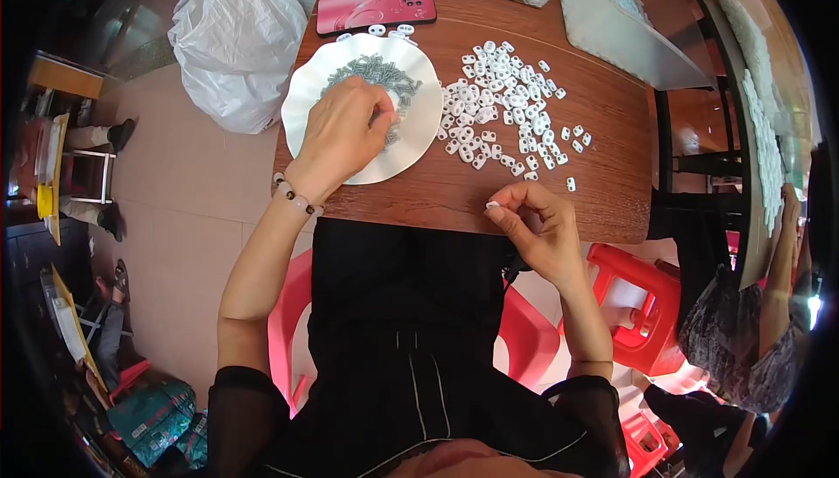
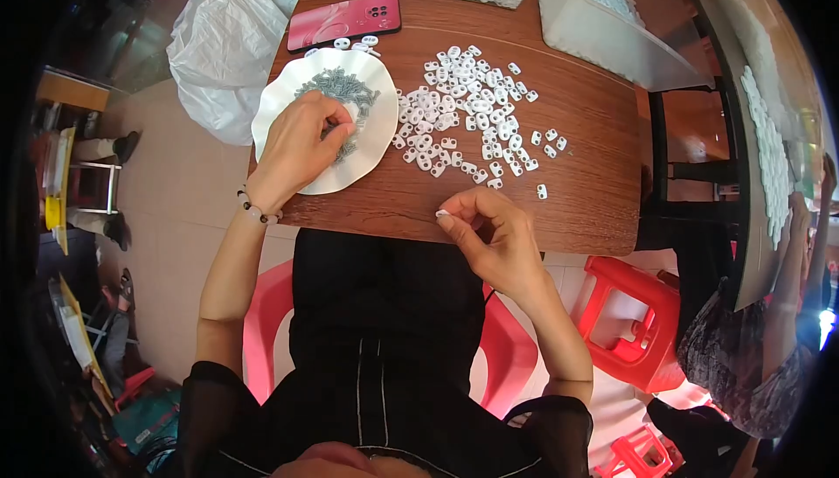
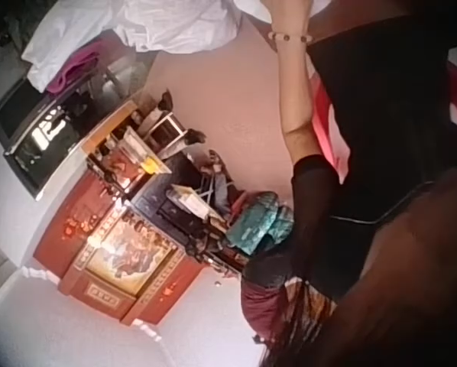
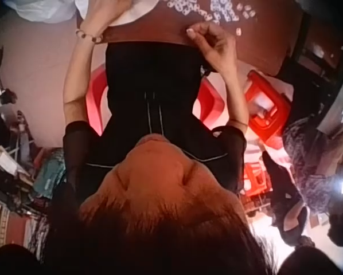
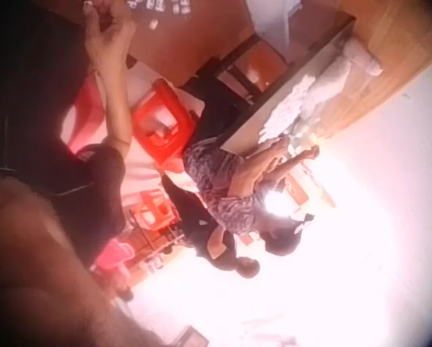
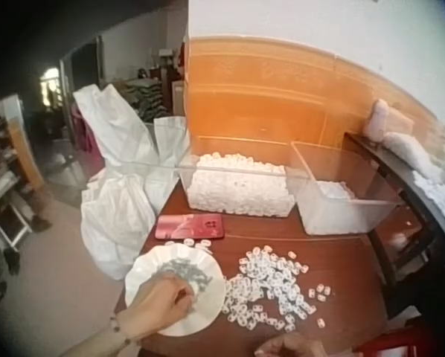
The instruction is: Manually inserting small metal pins into white plastic housings on a workbench.
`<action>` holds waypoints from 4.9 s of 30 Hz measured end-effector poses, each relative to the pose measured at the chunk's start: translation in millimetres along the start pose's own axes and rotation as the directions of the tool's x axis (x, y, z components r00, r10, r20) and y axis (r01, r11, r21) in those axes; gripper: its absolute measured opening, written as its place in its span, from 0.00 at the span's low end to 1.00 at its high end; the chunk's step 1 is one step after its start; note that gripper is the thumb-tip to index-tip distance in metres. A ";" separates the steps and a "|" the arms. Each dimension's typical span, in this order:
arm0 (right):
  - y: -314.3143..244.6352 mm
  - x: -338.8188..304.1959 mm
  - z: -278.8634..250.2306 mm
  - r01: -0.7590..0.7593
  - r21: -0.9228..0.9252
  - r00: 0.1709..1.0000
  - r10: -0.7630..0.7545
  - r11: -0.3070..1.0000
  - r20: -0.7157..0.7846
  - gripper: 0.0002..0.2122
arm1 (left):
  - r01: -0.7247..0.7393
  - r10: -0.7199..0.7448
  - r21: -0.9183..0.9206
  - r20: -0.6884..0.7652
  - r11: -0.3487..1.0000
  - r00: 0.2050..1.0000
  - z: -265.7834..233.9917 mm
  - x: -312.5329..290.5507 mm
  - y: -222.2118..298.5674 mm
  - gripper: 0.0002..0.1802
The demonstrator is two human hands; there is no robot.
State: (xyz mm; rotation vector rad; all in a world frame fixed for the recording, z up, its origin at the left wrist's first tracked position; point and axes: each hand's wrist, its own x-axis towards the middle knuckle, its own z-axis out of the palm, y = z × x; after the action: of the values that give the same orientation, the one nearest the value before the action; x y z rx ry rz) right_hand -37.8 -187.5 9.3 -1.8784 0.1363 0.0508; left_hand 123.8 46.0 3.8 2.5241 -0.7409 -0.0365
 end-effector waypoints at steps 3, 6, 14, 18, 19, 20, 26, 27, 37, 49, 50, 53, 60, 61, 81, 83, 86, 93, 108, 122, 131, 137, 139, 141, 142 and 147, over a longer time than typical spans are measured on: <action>3.0 2.9 1.7 0.032 0.019 0.999 -0.032 0.999 0.001 0.04 | 0.038 -0.041 -0.181 -0.013 0.983 0.999 1.0 0.8 -2.7 0.07; 1.8 7.4 1.2 0.035 0.016 0.999 -0.035 0.999 -0.005 0.04 | 0.089 -0.111 -0.312 -0.054 0.946 0.992 1.9 1.7 -4.3 0.07; -21.2 48.6 13.2 0.102 0.044 0.994 -0.101 0.994 -0.031 0.05 | 0.170 -0.188 -0.712 0.054 0.681 0.981 0.0 -9.7 3.0 0.12; -29.3 54.4 27.1 0.167 0.110 0.986 -0.164 0.980 -0.036 0.05 | 0.118 -0.121 -0.756 0.051 0.643 0.991 1.3 -24.3 25.7 0.13; -33.0 52.8 30.0 0.181 0.114 0.983 -0.179 0.977 -0.031 0.05 | 0.170 -0.136 -0.754 0.107 0.635 0.985 -4.1 -28.5 36.2 0.12; -30.7 51.0 32.3 0.247 0.034 0.967 -0.245 0.968 -0.064 0.06 | 0.170 -0.134 -0.757 0.110 0.631 0.985 -1.4 -33.3 41.2 0.12; -33.0 25.6 22.0 0.437 -0.300 0.884 -0.466 0.848 -0.028 0.06 | 0.036 -0.024 -0.687 0.026 0.726 0.999 13.0 -54.0 66.6 0.09; -32.2 19.9 18.8 0.453 -0.327 0.876 -0.482 0.829 -0.009 0.05 | 0.131 -0.058 -0.735 0.125 0.666 0.991 13.9 -57.4 72.0 0.09; -18.8 -20.3 3.6 0.312 -0.279 0.928 -0.354 0.908 -0.117 0.05 | 0.314 -0.055 -0.927 0.309 0.207 0.949 55.8 -79.6 94.0 0.09; -5.0 -31.8 -5.8 -0.055 0.316 0.988 0.097 0.947 -0.122 0.09 | 0.301 -0.041 -0.902 0.304 0.311 0.952 51.5 -77.5 98.7 0.07; -5.4 -32.2 -5.9 -0.034 0.291 0.989 0.073 0.956 -0.125 0.10 | 0.276 -0.027 -0.891 0.286 0.360 0.958 52.3 -78.0 98.3 0.07; -2.0 -33.5 -4.9 0.001 0.213 0.990 0.028 0.977 -0.137 0.11 | 0.196 -0.050 -0.888 0.193 0.417 0.980 58.7 -77.8 98.2 0.06; -3.3 -31.4 -3.0 0.048 0.164 0.988 -0.023 0.985 -0.156 0.12 | 0.166 -0.049 -0.867 0.162 0.470 0.986 56.3 -75.5 97.9 0.05; -3.4 -31.1 -3.0 0.058 0.143 0.987 -0.035 0.988 -0.156 0.12 | 0.177 -0.028 -0.846 0.189 0.503 0.982 53.6 -75.2 96.9 0.05; -8.1 -29.3 -3.7 0.115 -0.045 0.981 -0.120 0.992 -0.150 0.10 | 0.139 0.002 -0.780 0.177 0.610 0.984 50.2 -75.1 96.0 0.05; -8.7 -29.4 -3.7 0.098 -0.038 0.986 -0.102 0.994 -0.134 0.09 | 0.123 0.008 -0.780 0.161 0.613 0.987 50.7 -75.3 96.1 0.05; -10.3 -29.6 -3.3 0.081 -0.056 0.986 -0.088 0.995 -0.143 0.07 | 0.104 -0.029 -0.794 0.109 0.599 0.994 52.8 -75.4 99.5 0.05; -12.9 -29.5 -0.3 0.117 -0.098 0.977 -0.133 0.988 -0.169 0.05 | 0.100 -0.050 -0.799 0.088 0.592 0.995 54.0 -77.0 104.8 0.05; -0.7 -31.9 0.5 0.094 0.019 0.978 -0.089 0.995 -0.186 0.05 | 0.103 -0.050 -0.858 0.090 0.502 0.995 61.0 -80.2 101.5 0.06; -0.5 -35.2 0.0 0.006 0.232 0.982 0.038 0.973 -0.186 0.07 | 0.257 -0.027 -0.940 0.257 0.224 0.966 56.2 -80.3 98.9 0.08; -0.2 -35.3 1.7 0.023 0.221 0.985 0.016 0.975 -0.174 0.05 | 0.244 -0.052 -0.946 0.238 0.215 0.970 57.5 -78.3 101.2 0.05; -3.5 -35.8 5.9 0.070 0.124 0.974 -0.040 0.990 -0.225 0.05 | 0.199 -0.088 -0.950 0.183 0.242 0.979 59.0 -81.2 104.2 0.04; -5.1 -35.6 7.6 0.091 0.090 0.967 -0.067 0.992 -0.247 0.05 | 0.169 -0.093 -0.949 0.149 0.267 0.984 62.4 -83.0 104.4 0.04; -6.3 -35.7 8.8 0.112 0.053 0.959 -0.093 0.992 -0.269 0.05 | 0.139 -0.096 -0.947 0.116 0.291 0.989 63.9 -83.7 106.1 0.04; -6.4 -35.7 9.4 0.115 0.039 0.957 -0.101 0.993 -0.270 0.05 | 0.136 -0.107 -0.949 0.109 0.284 0.988 63.9 -83.8 107.3 0.04; -0.5 -34.8 10.8 0.124 0.019 0.957 -0.114 0.992 -0.268 0.05 | 0.141 -0.136 -0.950 0.107 0.279 0.985 66.2 -86.1 106.9 0.05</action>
State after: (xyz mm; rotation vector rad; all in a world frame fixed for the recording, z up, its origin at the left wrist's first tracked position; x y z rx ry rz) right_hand -71.9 -174.7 10.1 -1.8471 0.2063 -0.2869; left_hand -13.6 -17.9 -12.7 1.3451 -0.2835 -0.4293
